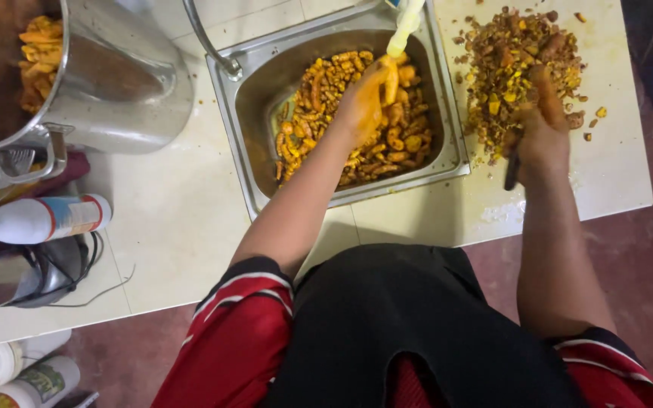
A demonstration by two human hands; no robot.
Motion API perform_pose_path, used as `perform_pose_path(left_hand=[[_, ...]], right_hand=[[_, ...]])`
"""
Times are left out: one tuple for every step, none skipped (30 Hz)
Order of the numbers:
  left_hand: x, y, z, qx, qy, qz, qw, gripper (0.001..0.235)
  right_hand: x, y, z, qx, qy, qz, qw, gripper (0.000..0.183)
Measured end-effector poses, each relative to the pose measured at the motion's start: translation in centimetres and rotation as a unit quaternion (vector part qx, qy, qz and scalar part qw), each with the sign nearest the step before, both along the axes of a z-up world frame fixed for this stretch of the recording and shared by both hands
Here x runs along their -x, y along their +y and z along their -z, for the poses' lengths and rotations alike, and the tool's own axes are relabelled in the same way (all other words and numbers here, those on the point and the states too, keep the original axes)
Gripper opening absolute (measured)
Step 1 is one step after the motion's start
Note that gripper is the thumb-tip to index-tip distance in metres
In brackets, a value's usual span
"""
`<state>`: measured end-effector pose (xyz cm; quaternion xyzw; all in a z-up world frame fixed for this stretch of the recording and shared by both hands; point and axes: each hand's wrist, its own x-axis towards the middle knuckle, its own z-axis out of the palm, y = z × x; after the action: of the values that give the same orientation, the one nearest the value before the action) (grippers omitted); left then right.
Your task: Cleaning and scraping turmeric roots in a metal tray
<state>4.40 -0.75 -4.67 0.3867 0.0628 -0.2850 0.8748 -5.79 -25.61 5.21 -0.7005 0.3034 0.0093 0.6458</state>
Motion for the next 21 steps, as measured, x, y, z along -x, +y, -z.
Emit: perform_pose_path(left_hand=[[-0.4,-0.1,1.0,0.001,0.001,-0.001,1.000,0.041],[-0.8,-0.3,2.0,0.002,0.010,-0.024,1.000,0.046],[-1.5,-0.5,2.9,0.003,0.016,-0.047,0.999,0.055],[-1.6,-0.7,2.1,0.003,0.016,-0.046,0.999,0.055],[-1.4,-0.9,1.3,-0.109,-0.004,-0.029,0.994,0.050],[-1.2,-1.1,0.6,-0.221,-0.023,-0.010,0.975,0.049],[-1.0,-1.7,-1.0,-0.220,-0.022,-0.009,0.975,0.049],[-0.7,-2.2,-2.6,-0.297,-0.042,0.013,0.954,0.069],[-0.7,-2.6,-4.3,-0.372,-0.062,0.034,0.926,0.092],[-0.9,-3.0,-4.1,-0.372,-0.062,0.035,0.926,0.092],[-1.1,-3.3,-4.0,-0.334,-0.034,0.009,0.942,0.061],[-1.2,-3.7,-3.8,-0.295,-0.006,-0.018,0.955,0.050],[-1.4,-3.5,-3.8,-0.294,-0.006,-0.016,0.956,0.050],[-1.6,-3.3,-3.9,-0.244,0.007,-0.018,0.970,0.059],[-1.7,-3.0,-3.9,-0.193,0.022,-0.020,0.981,0.068],[-1.8,-3.0,-2.6,-0.193,0.023,-0.020,0.981,0.068],[-2.1,-3.0,-1.3,-0.158,0.011,-0.015,0.987,0.056],[-2.4,-2.9,-0.1,-0.122,0.000,-0.011,0.993,0.049],[-2.5,-2.6,0.2,-0.123,0.000,-0.011,0.992,0.049],[-2.6,-2.3,0.5,-0.086,0.032,-0.025,0.995,0.040],[-2.8,-2.1,0.8,-0.048,0.062,-0.040,0.996,0.033]], right_hand=[[0.2,-0.8,1.1,0.001,0.001,-0.001,1.000,0.053],[0.4,-1.6,2.1,-0.011,0.029,0.051,0.998,0.054],[0.4,-2.5,3.2,-0.024,0.055,0.103,0.993,0.058],[0.6,-2.2,2.9,-0.023,0.054,0.103,0.993,0.058],[1.0,-1.9,2.7,-0.022,0.051,0.103,0.993,0.058],[1.5,-1.6,2.5,-0.021,0.048,0.104,0.993,0.059],[1.8,-0.6,1.4,-0.020,0.050,0.105,0.993,0.059],[2.1,0.4,0.3,-0.012,0.053,0.081,0.995,0.052],[2.3,1.4,-0.7,-0.005,0.054,0.056,0.997,0.048],[2.3,1.9,-0.7,-0.005,0.054,0.056,0.997,0.048],[2.5,2.4,-0.7,-0.007,0.062,0.041,0.997,0.049],[2.7,2.8,-0.6,-0.010,0.070,0.025,0.997,0.050],[2.9,3.3,-0.7,-0.010,0.070,0.027,0.997,0.050],[3.1,3.9,-0.7,-0.016,0.085,0.020,0.996,0.045],[3.3,4.4,-0.8,-0.023,0.101,0.012,0.995,0.041],[3.5,4.4,-0.2,-0.023,0.102,0.013,0.994,0.041],[3.6,4.5,0.4,-0.018,0.082,-0.026,0.996,0.045],[3.7,4.6,1.0,-0.012,0.063,-0.064,0.996,0.050],[3.7,4.7,1.4,-0.013,0.063,-0.064,0.996,0.050],[3.8,4.8,1.7,-0.021,0.058,-0.084,0.995,0.044],[3.7,4.8,2.1,-0.028,0.052,-0.104,0.993,0.038]])
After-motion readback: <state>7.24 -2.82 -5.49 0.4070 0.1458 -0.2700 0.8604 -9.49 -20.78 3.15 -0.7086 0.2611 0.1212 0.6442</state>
